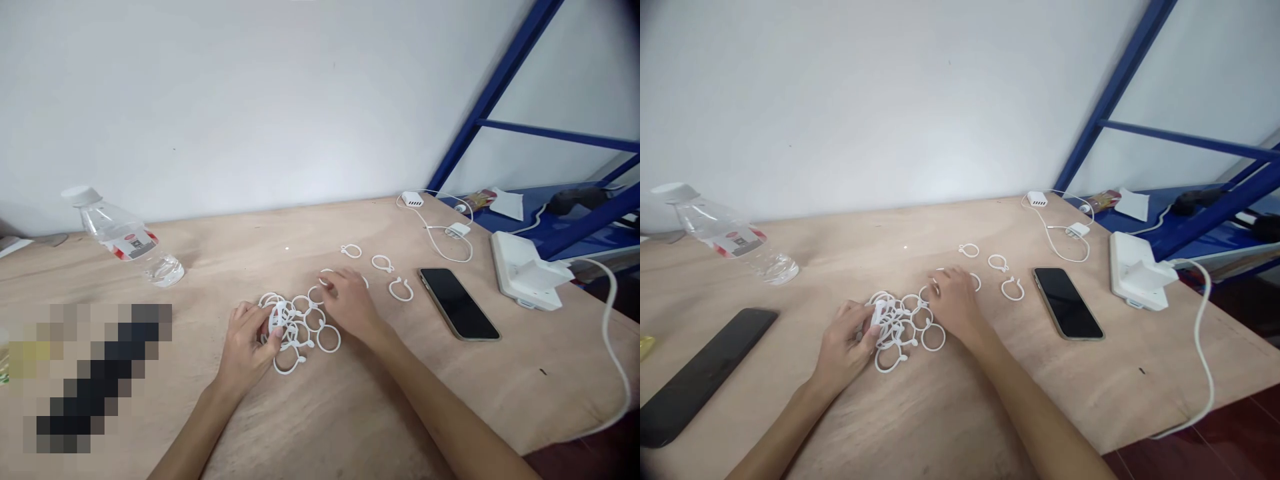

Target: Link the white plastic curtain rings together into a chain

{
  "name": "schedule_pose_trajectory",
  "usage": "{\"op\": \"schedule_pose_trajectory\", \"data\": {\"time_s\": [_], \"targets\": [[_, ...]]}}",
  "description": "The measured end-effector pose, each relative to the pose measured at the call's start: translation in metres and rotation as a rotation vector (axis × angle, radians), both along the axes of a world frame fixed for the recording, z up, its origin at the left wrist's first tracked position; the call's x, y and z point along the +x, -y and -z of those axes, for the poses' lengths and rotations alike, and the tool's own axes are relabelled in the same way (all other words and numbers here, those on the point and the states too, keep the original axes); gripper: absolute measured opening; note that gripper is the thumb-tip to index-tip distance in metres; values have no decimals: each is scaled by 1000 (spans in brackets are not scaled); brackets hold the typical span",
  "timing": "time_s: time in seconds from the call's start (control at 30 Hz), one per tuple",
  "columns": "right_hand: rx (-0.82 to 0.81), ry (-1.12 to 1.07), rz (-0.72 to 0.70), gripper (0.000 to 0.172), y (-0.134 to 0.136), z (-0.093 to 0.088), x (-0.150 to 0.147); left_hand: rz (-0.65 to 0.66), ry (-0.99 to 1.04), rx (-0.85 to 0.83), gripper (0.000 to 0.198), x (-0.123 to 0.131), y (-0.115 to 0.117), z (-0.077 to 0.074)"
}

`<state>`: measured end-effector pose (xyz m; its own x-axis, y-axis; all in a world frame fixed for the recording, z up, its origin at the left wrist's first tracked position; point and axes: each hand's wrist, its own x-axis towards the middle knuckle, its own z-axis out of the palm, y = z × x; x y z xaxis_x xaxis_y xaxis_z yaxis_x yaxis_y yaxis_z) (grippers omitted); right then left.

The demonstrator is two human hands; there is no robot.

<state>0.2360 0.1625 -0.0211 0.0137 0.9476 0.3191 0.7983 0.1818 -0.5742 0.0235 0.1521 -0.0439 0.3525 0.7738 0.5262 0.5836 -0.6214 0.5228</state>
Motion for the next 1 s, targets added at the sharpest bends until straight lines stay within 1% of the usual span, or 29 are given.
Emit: {"op": "schedule_pose_trajectory", "data": {"time_s": [0.07, 0.13, 0.2, 0.3, 0.33, 0.37, 0.47, 0.53, 0.67, 0.77, 0.83, 0.87, 0.93, 0.97, 1.0], "targets": [[-39, 203, 79, 24, -4, 7, 13, -26, -23, -14, 22, 1, 0, 0], [-87, 284, 101, 25, -6, 13, 19, -45, -31, -16, 26, 2, 0, 0], [-107, 274, 85, 26, -6, 17, 21, -62, -29, -12, 29, 3, 0, 0], [-105, 169, 34, 27, -9, 18, 23, -76, -35, -6, 32, 3, 0, 2], [-91, 143, 42, 28, -11, 18, 25, -78, -40, -5, 33, 3, 0, 3], [-78, 139, 80, 29, -15, 17, 28, -80, -48, -6, 34, 3, 0, 3], [-70, 215, 266, 32, -30, 16, 43, -90, -79, -15, 39, 3, 0, 4], [-100, 246, 323, 34, -41, 17, 55, -92, -91, -32, 42, 3, 1, 4], [-119, 207, 277, 27, -53, 18, 69, -87, -63, -54, 42, 3, 2, 0], [-85, 139, 217, 25, -47, 9, 61, -98, -23, -46, 34, 3, 2, -1], [-91, 3, 125, 27, -33, 1, 44, -110, 1, -48, 28, 4, 2, -2], [-114, -94, 54, 30, -24, -4, 32, -115, 14, -49, 26, 3, 2, -2], [-315, -649, -220, 28, -5, -11, 8, -112, 52, -38, 26, 3, 3, -3], [-410, -821, -314, 26, 4, -14, -4, -94, 74, -22, 26, 3, 4, -4], [-494, -926, -394, 24, 12, -16, -14, -69, 98, 1, 26, 2, 5, -5]]}}
